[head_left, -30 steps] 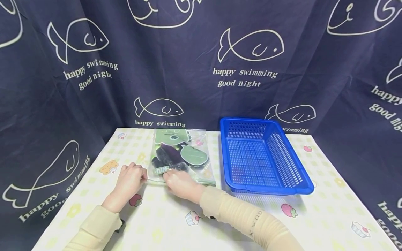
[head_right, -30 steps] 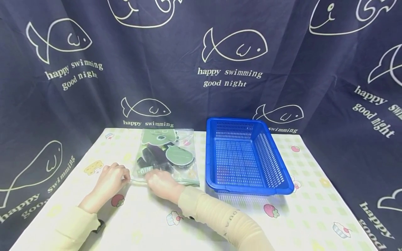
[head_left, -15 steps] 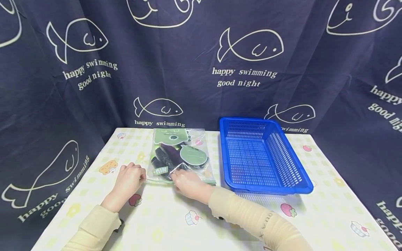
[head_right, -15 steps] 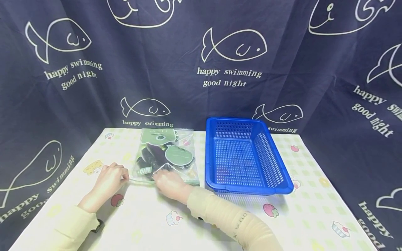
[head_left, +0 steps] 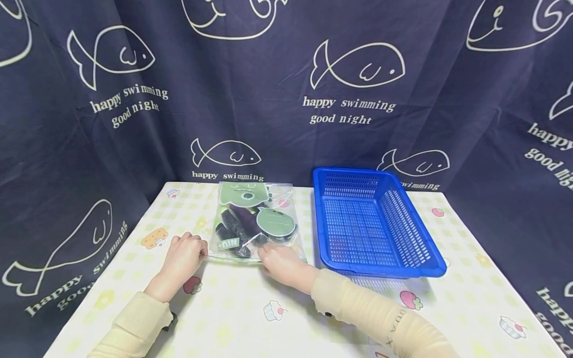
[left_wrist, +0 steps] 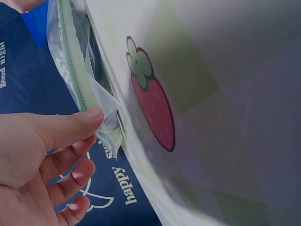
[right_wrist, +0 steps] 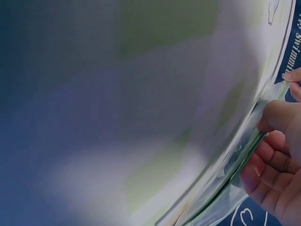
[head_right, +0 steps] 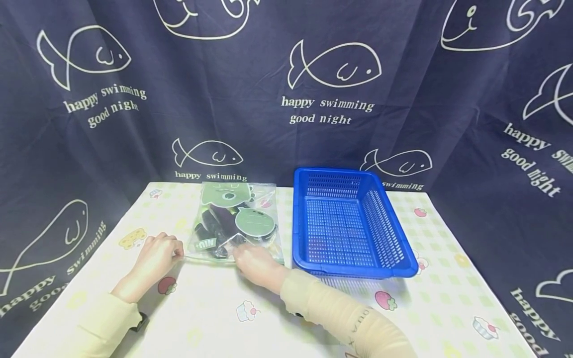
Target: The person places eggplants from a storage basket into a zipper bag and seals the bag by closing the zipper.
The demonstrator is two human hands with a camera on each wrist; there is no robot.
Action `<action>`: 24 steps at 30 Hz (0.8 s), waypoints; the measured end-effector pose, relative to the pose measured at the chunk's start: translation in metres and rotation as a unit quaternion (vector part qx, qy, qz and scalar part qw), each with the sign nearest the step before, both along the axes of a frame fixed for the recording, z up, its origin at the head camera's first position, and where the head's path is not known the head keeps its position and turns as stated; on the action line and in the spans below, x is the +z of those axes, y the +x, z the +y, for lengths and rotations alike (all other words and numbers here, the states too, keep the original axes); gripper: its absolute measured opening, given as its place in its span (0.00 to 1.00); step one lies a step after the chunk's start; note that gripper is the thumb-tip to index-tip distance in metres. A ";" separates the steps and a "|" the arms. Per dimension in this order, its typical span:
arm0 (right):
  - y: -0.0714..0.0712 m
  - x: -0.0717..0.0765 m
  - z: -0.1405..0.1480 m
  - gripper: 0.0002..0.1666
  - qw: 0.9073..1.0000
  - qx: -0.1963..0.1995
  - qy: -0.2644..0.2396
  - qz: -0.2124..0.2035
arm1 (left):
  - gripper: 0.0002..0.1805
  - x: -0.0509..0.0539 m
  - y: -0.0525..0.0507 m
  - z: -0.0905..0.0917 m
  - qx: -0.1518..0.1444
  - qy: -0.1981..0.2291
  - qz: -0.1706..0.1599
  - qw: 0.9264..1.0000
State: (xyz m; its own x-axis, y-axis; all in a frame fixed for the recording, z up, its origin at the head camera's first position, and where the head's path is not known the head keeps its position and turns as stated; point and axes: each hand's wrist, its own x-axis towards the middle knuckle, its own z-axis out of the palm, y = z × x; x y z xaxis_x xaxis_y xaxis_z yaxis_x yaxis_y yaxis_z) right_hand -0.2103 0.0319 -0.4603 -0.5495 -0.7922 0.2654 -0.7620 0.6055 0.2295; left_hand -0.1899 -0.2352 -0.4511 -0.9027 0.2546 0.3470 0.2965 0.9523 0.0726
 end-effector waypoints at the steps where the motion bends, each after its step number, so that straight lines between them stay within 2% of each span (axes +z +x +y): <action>1: 0.000 -0.001 0.002 0.14 1.000 -0.001 -0.001 0.003 | 0.13 0.000 0.000 0.000 0.000 -0.001 0.000 1.000; 8: 0.001 -0.003 0.013 0.14 1.000 -0.011 0.004 0.019 | 0.13 0.002 0.000 0.001 0.003 -0.005 -0.003 1.000; 18: 0.004 -0.005 0.028 0.15 0.999 -0.038 -0.012 0.017 | 0.12 0.002 -0.003 -0.003 0.007 -0.008 -0.008 1.000; 24: 0.004 -0.007 0.032 0.14 0.999 -0.037 -0.010 0.018 | 0.12 0.002 -0.002 -0.003 0.008 -0.009 -0.006 1.000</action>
